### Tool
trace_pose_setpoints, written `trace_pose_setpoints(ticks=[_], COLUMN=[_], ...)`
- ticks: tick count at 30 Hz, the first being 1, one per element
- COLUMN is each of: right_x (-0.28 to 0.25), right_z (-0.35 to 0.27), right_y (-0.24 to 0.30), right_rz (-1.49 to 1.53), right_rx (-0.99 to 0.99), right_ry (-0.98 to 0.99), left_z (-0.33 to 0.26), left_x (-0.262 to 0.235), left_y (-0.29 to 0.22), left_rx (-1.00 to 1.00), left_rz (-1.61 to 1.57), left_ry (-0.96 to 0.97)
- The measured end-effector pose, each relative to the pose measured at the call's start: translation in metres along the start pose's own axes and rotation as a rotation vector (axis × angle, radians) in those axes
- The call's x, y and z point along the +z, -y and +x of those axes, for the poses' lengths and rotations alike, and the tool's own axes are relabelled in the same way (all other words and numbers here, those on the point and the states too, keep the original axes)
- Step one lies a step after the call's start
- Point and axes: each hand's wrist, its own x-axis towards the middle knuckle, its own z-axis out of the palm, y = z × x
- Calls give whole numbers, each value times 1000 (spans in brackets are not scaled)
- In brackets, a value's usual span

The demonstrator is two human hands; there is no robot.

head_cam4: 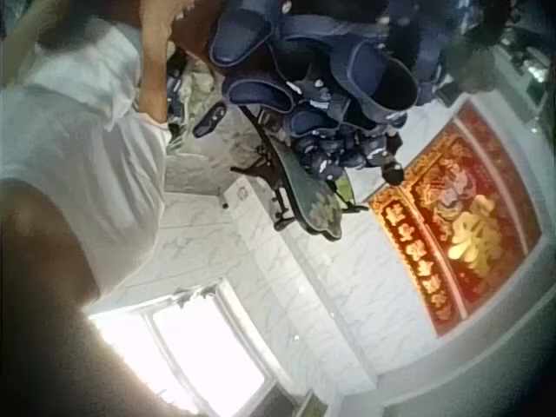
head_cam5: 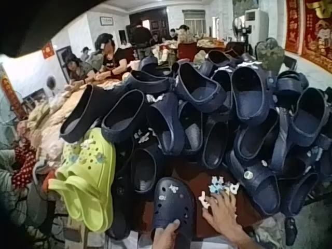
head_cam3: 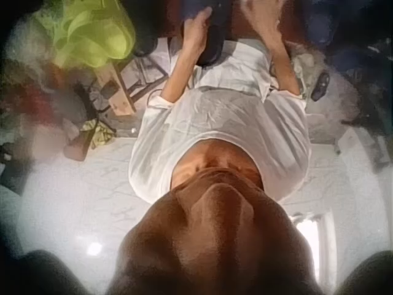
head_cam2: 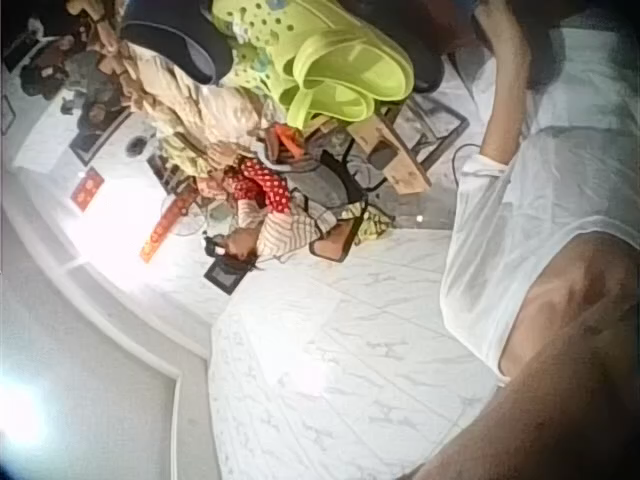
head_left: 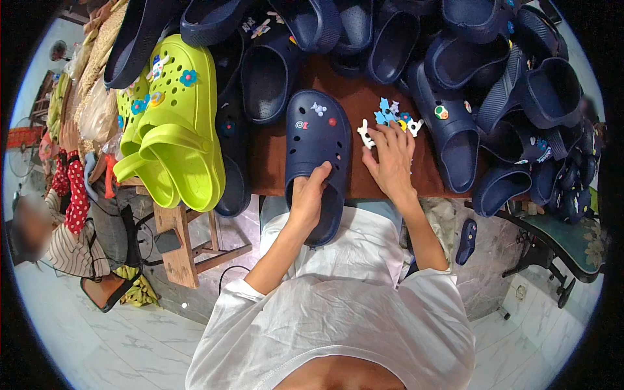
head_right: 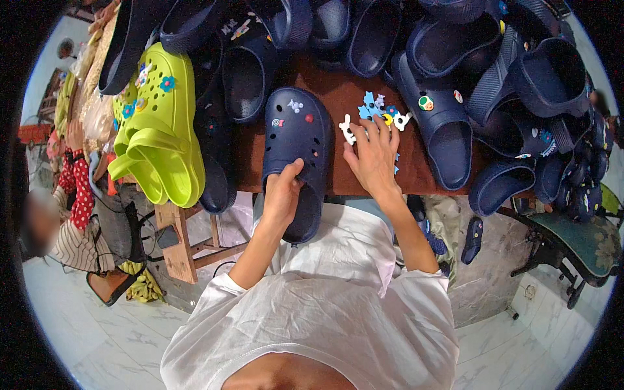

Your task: Attaching decorative charms into the holes of plastic clogs at a shoe manufacturing facility.

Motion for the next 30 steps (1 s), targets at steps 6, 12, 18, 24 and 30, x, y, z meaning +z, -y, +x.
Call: trace_pose_setpoints(ticks=[6,12,18,24,30], right_x=[-2,8,-4,-12,-6], right_z=[3,9,8,-8,-17], right_y=[11,9,6,35,45], right_rz=[5,24,192,1353,1347], right_rx=[64,115,170,569,652], right_ry=[-38,-6,-138,31,187], left_z=[-5,-11,-7,-6,-12], left_x=[1,3,-3,-6,-4], left_y=[-1,-7,5,12,12], left_rx=[2,-23,-4,27,21], left_rz=[-21,23,12,3,41], left_ry=[-3,8,47,57,104])
